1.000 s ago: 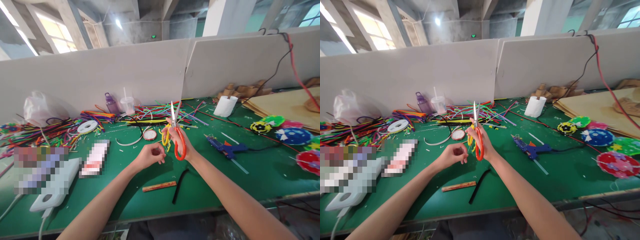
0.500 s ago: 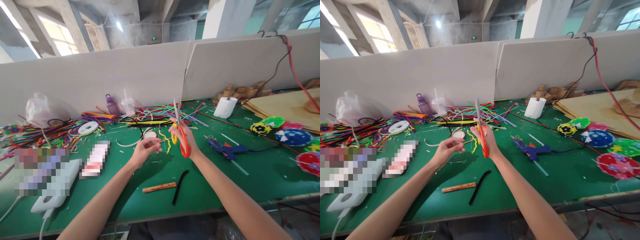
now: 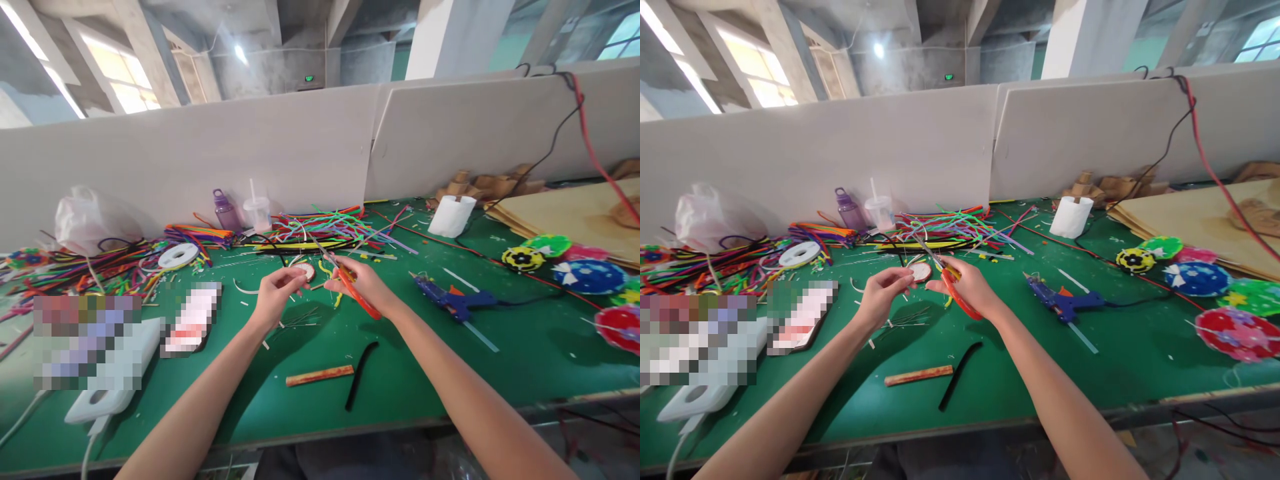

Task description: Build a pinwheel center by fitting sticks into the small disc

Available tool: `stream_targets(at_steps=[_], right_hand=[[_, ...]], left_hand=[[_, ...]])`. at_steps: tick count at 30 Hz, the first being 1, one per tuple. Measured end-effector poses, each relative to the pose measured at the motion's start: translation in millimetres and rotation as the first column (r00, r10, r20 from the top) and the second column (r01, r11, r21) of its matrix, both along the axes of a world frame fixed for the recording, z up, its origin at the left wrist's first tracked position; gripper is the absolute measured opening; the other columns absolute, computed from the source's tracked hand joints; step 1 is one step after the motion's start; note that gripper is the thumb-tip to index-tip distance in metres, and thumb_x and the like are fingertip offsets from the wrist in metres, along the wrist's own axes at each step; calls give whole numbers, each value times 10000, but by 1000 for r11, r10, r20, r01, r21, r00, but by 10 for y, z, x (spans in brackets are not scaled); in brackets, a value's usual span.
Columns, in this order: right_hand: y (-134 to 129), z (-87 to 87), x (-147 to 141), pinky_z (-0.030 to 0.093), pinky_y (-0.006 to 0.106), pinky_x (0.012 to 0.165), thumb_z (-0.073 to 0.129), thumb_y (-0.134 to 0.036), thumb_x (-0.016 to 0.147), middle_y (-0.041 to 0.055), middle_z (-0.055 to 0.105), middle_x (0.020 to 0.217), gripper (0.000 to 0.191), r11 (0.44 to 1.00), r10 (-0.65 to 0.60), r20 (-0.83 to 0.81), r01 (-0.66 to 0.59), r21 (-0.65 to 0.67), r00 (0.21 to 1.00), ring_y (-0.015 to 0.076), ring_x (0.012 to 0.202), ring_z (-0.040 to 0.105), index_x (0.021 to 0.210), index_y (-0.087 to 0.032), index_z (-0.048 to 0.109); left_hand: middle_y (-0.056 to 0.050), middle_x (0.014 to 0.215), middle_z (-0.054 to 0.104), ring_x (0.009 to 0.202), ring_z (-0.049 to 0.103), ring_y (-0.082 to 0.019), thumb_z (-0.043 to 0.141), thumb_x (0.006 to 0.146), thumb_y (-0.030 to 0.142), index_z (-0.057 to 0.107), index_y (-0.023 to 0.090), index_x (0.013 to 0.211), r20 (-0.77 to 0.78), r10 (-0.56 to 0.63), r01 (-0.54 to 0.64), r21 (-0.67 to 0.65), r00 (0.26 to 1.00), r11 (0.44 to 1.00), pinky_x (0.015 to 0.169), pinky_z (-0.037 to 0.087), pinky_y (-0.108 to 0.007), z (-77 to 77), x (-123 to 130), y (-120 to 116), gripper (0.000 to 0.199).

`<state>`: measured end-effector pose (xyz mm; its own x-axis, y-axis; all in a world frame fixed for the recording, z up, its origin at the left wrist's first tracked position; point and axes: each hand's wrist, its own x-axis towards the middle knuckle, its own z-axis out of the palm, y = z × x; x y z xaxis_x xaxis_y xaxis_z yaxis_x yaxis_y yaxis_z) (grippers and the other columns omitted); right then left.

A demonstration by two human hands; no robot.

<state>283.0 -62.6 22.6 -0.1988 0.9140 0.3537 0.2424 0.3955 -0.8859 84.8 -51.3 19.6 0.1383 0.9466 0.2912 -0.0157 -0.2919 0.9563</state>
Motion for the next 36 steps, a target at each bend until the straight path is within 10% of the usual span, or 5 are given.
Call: stream_targets(at_steps=[9, 36], right_hand=[[-12, -19, 4, 444, 344, 901, 754, -345, 668, 81, 626, 1138, 576, 994, -21, 98, 10, 110, 995, 223, 1009, 596, 1206, -209, 600], [1, -12, 64, 450, 371, 899, 767, -353, 650, 73, 640, 1141, 616, 993, -63, 148, 47, 109, 987, 243, 1009, 603, 1230, -239, 597]], left_hand=[[-21, 632, 677, 615, 607, -139, 720, 682, 326, 666, 145, 750, -35, 17, -18, -1, 999, 1000, 569, 455, -243, -9, -14, 8, 200], [-25, 644, 678, 623, 618, -159, 665, 703, 326, 677, 164, 712, -325, 104, -54, 159, 940, 986, 597, 471, -260, -14, -98, 60, 163]])
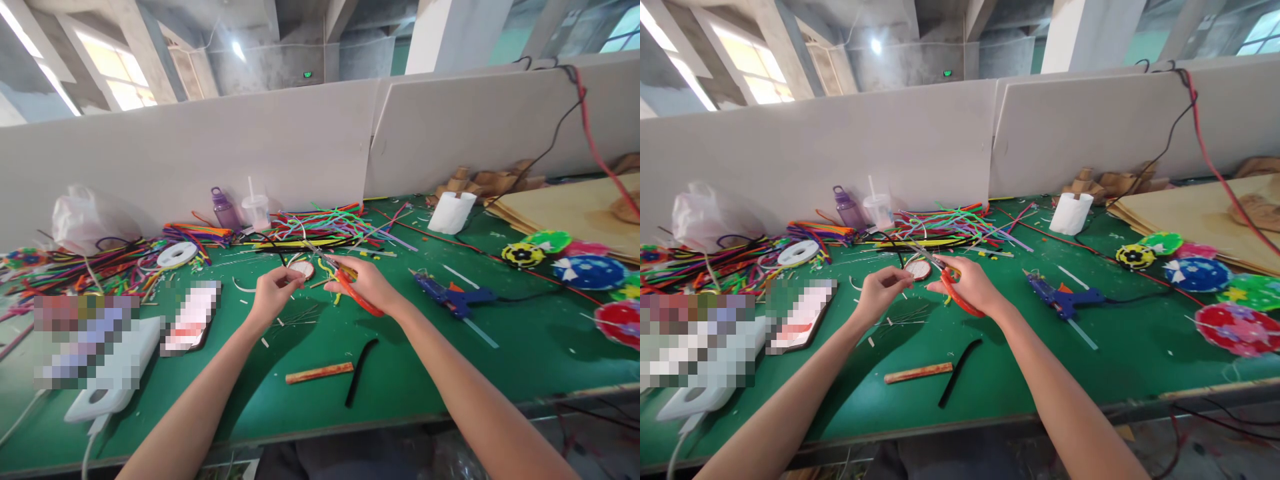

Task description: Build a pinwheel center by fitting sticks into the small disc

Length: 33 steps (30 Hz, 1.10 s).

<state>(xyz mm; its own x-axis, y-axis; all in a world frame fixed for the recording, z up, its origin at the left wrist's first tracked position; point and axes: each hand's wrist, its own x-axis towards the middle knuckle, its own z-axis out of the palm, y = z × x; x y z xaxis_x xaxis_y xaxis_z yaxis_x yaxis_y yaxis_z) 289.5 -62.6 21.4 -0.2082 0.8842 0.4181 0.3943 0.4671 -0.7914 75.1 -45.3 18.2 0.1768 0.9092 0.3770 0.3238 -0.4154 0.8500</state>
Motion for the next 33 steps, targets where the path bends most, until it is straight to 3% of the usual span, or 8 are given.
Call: stream_targets(at_steps=[5, 20, 25, 33], right_hand=[[6, -8, 2, 448, 373, 891, 768, -378, 645, 80, 641, 1117, 627, 999, -30, 28, 29, 27, 999, 239, 988, 598, 1230, -231, 598], [1, -4, 2, 447, 364, 890, 758, -345, 656, 94, 627, 1133, 624, 999, -42, 28, 41, 18, 999, 237, 985, 599, 1238, -197, 592], [-1, -13, -7, 459, 343, 869, 743, -343, 673, 100, 653, 1116, 544, 1000, -25, -5, 25, 14, 1000, 237, 971, 617, 1179, -177, 632], [-48, 1, -25, 461, 260, 656, 645, -428, 759, 52, 700, 882, 397, 999, -24, 67, 21, 50, 997, 185, 748, 618, 1041, -152, 684]], left_hand=[[-26, 665, 683, 639, 625, -164, 651, 715, 294, 687, 182, 692, -89, 67, -57, 109, 994, 992, 625, 483, -271, -11, -8, 17, 120], [-32, 694, 700, 629, 634, -163, 656, 719, 249, 693, 184, 697, -140, 105, -82, 157, 985, 984, 612, 489, -265, 2, -4, 6, 78], [-33, 701, 705, 642, 639, -159, 645, 729, 232, 689, 174, 704, -170, 114, -83, 184, 979, 980, 611, 494, -256, -3, -7, 4, 77], [-14, 687, 708, 622, 638, -136, 639, 739, 203, 688, 174, 709, -212, 123, -74, 223, 969, 972, 603, 505, -234, -24, 7, 1, 64]])
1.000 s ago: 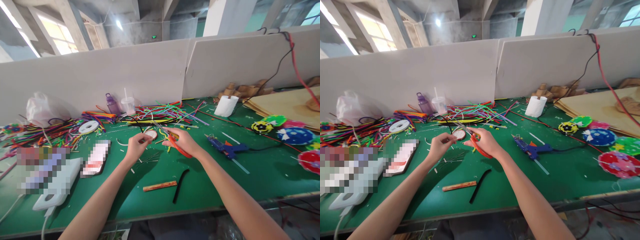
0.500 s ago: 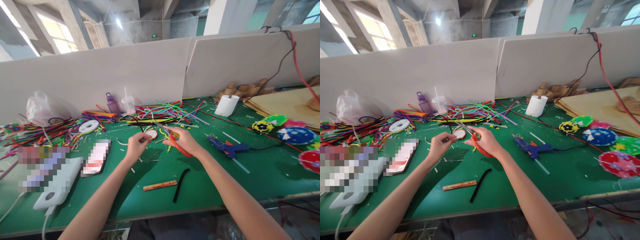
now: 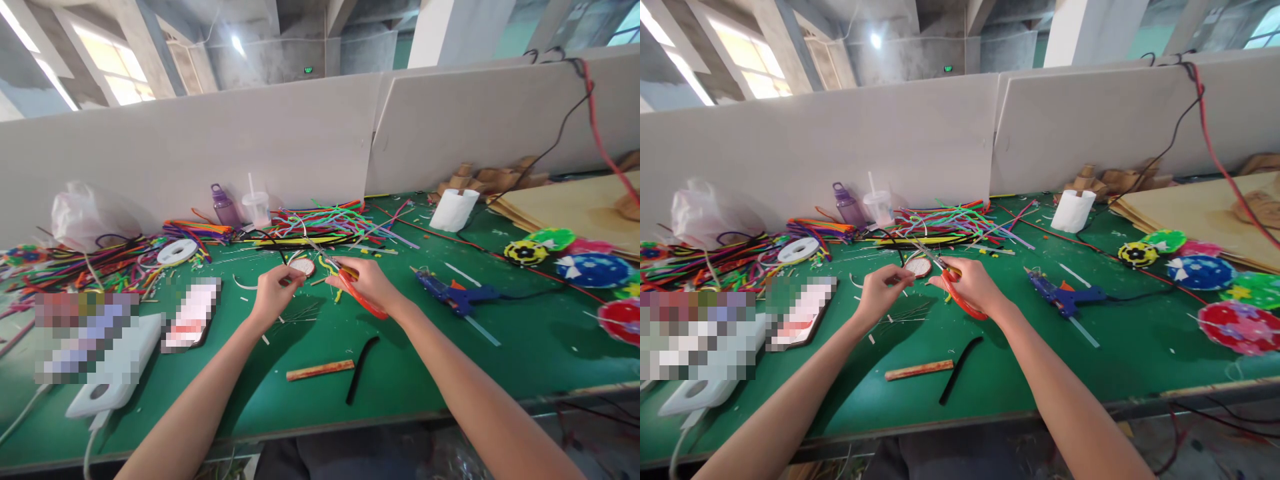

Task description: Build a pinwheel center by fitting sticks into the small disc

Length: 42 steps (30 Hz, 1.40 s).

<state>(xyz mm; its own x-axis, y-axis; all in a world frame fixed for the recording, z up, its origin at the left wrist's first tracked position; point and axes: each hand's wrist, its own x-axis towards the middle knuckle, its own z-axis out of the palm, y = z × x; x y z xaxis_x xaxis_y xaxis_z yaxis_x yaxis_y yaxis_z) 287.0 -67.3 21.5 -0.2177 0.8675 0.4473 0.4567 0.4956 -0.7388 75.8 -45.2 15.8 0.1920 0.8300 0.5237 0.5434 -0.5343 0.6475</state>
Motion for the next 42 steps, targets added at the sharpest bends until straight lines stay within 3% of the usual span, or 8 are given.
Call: stream_targets(at_steps=[8, 15, 27, 31, 34, 37, 39, 42], right_hand=[[-11, 0, 3, 443, 238, 640, 637, -430, 762, 48, 697, 859, 384, 999, -12, 25, 11, 33, 1000, 163, 708, 596, 1017, -147, 686], [-24, -28, 18, 408, 223, 561, 621, -472, 764, 17, 665, 711, 385, 998, -59, 59, 58, 16, 997, 138, 595, 548, 988, -168, 697], [100, -42, 112, 347, 228, 456, 578, -531, 771, -14, 548, 524, 503, 951, -308, -175, 309, -21, 935, 117, 442, 460, 1081, -143, 653], [109, -42, 150, 372, 239, 510, 551, -546, 791, 13, 605, 587, 469, 928, -370, 23, 371, -40, 929, 152, 526, 540, 1067, -179, 647], [114, -55, 171, 394, 260, 576, 577, -504, 791, 61, 679, 747, 408, 882, -426, 333, 469, -56, 841, 207, 679, 615, 1074, -216, 638], [143, -102, 184, 408, 283, 622, 581, -426, 805, 109, 694, 911, 418, 836, -413, 555, 543, -84, 722, 257, 821, 639, 1164, -212, 589], [175, -147, 192, 416, 294, 652, 566, -382, 819, 126, 683, 983, 431, 831, -387, 609, 547, -95, 693, 270, 880, 636, 1206, -192, 557], [222, -205, 212, 420, 302, 699, 530, -328, 843, 143, 667, 1039, 444, 835, -367, 628, 540, -102, 686, 276, 938, 626, 1253, -159, 517]], left_hand=[[-19, 700, 712, 633, 643, -139, 634, 749, 211, 684, 172, 712, -14, -10, 10, -4, 1000, 1000, 606, 507, -236, -17, -1, 2, 74], [-18, 700, 712, 637, 641, -140, 638, 746, 204, 684, 170, 713, -12, -14, 14, -12, 1000, 1000, 609, 504, -238, -7, 3, -4, 66], [-29, 719, 715, 659, 643, -157, 643, 732, 273, 693, 173, 740, 57, -8, 12, -78, 998, 997, 635, 498, -256, -4, 9, 11, 112], [-35, 732, 712, 666, 630, -158, 625, 744, 337, 699, 165, 751, 55, 13, -3, -170, 998, 986, 618, 474, -246, 9, -6, 22, 188], [-22, 661, 688, 614, 610, -150, 604, 753, 343, 701, 165, 762, -12, 5, -8, -225, 1000, 974, 575, 447, -236, -2, -38, 44, 203], [-14, 667, 689, 615, 612, -145, 598, 739, 284, 706, 179, 771, -196, -118, 60, -277, 974, 959, 575, 443, -224, -13, -98, 67, 154], [-15, 688, 696, 626, 619, -145, 583, 726, 237, 713, 195, 774, -360, -207, 109, -276, 910, 955, 585, 442, -222, -6, -146, 80, 145], [-24, 714, 706, 650, 631, -153, 555, 721, 203, 718, 212, 771, -496, -230, 129, -230, 837, 965, 613, 445, -228, 32, -206, 98, 171]])
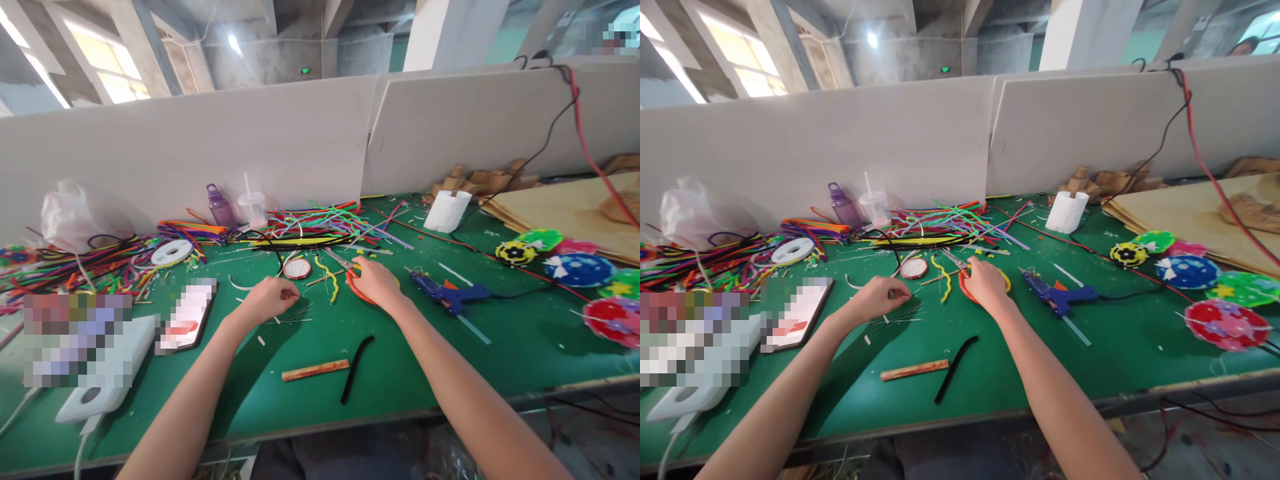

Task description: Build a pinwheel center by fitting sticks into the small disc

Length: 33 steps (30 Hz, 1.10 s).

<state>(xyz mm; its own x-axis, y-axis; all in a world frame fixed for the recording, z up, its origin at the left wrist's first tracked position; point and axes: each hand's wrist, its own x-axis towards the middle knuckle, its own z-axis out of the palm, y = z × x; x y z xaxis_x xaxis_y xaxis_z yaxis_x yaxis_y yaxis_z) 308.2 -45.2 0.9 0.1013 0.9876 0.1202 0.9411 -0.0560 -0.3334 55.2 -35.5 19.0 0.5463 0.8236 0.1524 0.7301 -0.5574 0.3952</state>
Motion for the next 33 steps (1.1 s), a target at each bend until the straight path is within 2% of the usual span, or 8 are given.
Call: stream_targets(at_steps=[5, 10, 14, 21, 24, 28, 31, 33], right_hand=[[45, -30, 39, 418, 299, 751, 537, -232, 816, 158, 644, 1070, 563, 1000, 7, -11, -7, -12, 1000, 268, 994, 606, 1353, -118, 415], [59, -40, 32, 414, 309, 796, 532, -265, 829, 168, 622, 1117, 545, 1000, 8, 7, -8, 2, 1000, 267, 1032, 583, 1339, -108, 422], [34, -32, 9, 393, 322, 843, 505, -234, 842, 174, 623, 1092, 406, 999, 49, 61, -50, 13, 997, 266, 1051, 562, 1227, -104, 507], [8, -20, -2, 386, 326, 856, 518, -226, 836, 171, 616, 1088, 378, 998, 56, 57, -57, 18, 997, 267, 1079, 538, 1194, -105, 519], [20, -20, 0, 385, 328, 855, 519, -230, 836, 174, 616, 1079, 374, 999, 52, 49, -53, 12, 997, 266, 1069, 540, 1190, -108, 526], [3, 8, -8, 394, 322, 833, 520, -213, 834, 173, 620, 1061, 383, 999, 42, 40, -42, 13, 998, 270, 1056, 545, 1202, -105, 530], [-49, 50, -23, 401, 322, 816, 513, -209, 845, 172, 627, 1028, 365, 999, 34, 59, -35, 30, 998, 271, 1031, 552, 1196, -116, 554], [-91, 84, -30, 408, 327, 798, 497, -218, 863, 175, 627, 1007, 326, 999, 28, 96, -31, 33, 995, 272, 998, 558, 1165, -137, 594]], left_hand=[[-21, 705, 703, 645, 634, -158, 531, 726, 197, 706, 225, 749, -43, -28, 29, 21, 999, 999, 594, 438, -229, 72, -39, -49, 179], [-43, 711, 693, 659, 633, -193, 532, 720, 149, 693, 228, 677, -293, 53, -24, 101, 955, 995, 585, 420, -256, 171, 11, -295, 184], [-121, 880, 696, 802, 659, -282, 581, 765, 260, 698, 187, 834, -492, 48, 10, 115, 869, 993, 635, 463, -324, 307, 152, -487, 154], [-164, 899, 667, 834, 656, -284, 506, 680, -54, 638, 96, 920, -734, -36, 144, 85, 679, 986, 652, 483, -323, 338, 470, -592, 313], [-153, 910, 667, 849, 650, -270, 503, 708, -28, 611, 100, 984, -704, 22, 83, 114, 710, 990, 670, 480, -315, 274, 468, -552, 323], [-122, 876, 670, 799, 648, -244, 481, 718, 27, 643, 141, 850, -544, 30, 54, 139, 839, 989, 662, 469, -307, 292, 318, -412, 239], [-59, 827, 680, 732, 633, -186, 500, 690, 57, 662, 180, 777, -255, 51, -10, 156, 966, 988, 659, 458, -267, 418, 209, -258, 221], [-30, 721, 671, 672, 625, -169, 541, 695, 132, 654, 179, 721, 7, 60, -60, 138, 998, 989, 623, 461, -250, 479, 172, -150, 124]])
